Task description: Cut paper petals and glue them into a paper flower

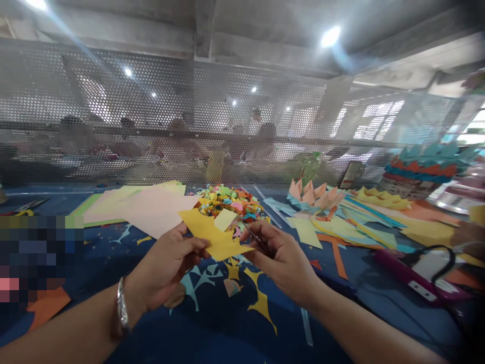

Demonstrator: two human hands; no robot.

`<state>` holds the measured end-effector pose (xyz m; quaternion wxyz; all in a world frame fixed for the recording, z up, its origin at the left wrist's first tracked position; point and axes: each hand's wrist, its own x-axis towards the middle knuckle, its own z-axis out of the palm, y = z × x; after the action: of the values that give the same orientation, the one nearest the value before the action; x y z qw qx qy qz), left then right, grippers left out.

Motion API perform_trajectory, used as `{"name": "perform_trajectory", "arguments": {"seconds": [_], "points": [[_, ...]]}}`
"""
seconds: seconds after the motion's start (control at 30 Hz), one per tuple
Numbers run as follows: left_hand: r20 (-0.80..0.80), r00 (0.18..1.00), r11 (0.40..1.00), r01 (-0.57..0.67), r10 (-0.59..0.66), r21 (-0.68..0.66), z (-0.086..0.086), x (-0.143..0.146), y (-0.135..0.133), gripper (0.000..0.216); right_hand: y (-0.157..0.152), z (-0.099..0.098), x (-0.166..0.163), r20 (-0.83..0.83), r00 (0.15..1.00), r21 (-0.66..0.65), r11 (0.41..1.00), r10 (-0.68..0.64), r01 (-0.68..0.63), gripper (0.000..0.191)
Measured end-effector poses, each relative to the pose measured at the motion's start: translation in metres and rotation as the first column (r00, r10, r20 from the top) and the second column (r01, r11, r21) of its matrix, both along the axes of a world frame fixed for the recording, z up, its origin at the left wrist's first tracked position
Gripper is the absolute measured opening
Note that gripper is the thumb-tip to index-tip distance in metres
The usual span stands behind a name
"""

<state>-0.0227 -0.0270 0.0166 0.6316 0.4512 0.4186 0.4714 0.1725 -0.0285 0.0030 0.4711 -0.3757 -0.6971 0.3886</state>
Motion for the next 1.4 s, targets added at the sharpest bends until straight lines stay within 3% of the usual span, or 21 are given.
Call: {"name": "perform_trajectory", "arguments": {"seconds": [0.2,0.33,0.5,0.6,0.77,0.97,1.2,1.4], "points": [[0.002,0.992,0.991,0.128,-0.128,-0.042,-0.003,0.007,-0.004,0.037,-0.001,-0.002,0.001,0.083,0.993,0.033,0.996,0.084,-0.087,0.007],[-0.054,0.989,0.99,0.137,-0.139,-0.039,-0.003,0.007,-0.005,0.04,-0.001,-0.001,0.0,0.138,0.988,0.037,0.996,0.07,-0.076,0.009],[-0.169,0.979,0.991,0.122,-0.111,0.051,-0.005,0.006,-0.005,0.031,-0.001,-0.001,-0.001,0.118,0.991,0.041,0.997,0.058,-0.063,0.012],[-0.156,0.983,0.987,0.115,-0.097,0.113,-0.008,0.007,-0.007,0.024,0.0,0.0,-0.002,0.112,0.993,0.044,0.998,0.029,-0.034,0.014],[-0.109,0.987,0.98,0.133,-0.117,0.151,-0.01,0.008,-0.013,0.031,0.003,0.0,-0.001,0.134,0.991,0.075,0.997,-0.025,0.015,0.02],[-0.264,0.95,0.935,0.239,-0.168,0.263,-0.008,0.008,-0.013,0.026,0.006,-0.004,0.0,0.194,0.978,0.1,0.993,-0.078,0.059,0.021],[-0.303,0.951,0.964,0.143,-0.071,0.224,-0.006,0.008,-0.011,0.02,0.004,-0.001,-0.002,0.182,0.981,0.075,0.996,-0.064,0.051,0.022],[-0.317,0.946,0.967,0.139,-0.066,0.212,-0.008,0.008,-0.01,0.019,0.004,-0.002,-0.001,0.164,0.986,0.076,0.997,-0.042,0.03,0.02]]}}
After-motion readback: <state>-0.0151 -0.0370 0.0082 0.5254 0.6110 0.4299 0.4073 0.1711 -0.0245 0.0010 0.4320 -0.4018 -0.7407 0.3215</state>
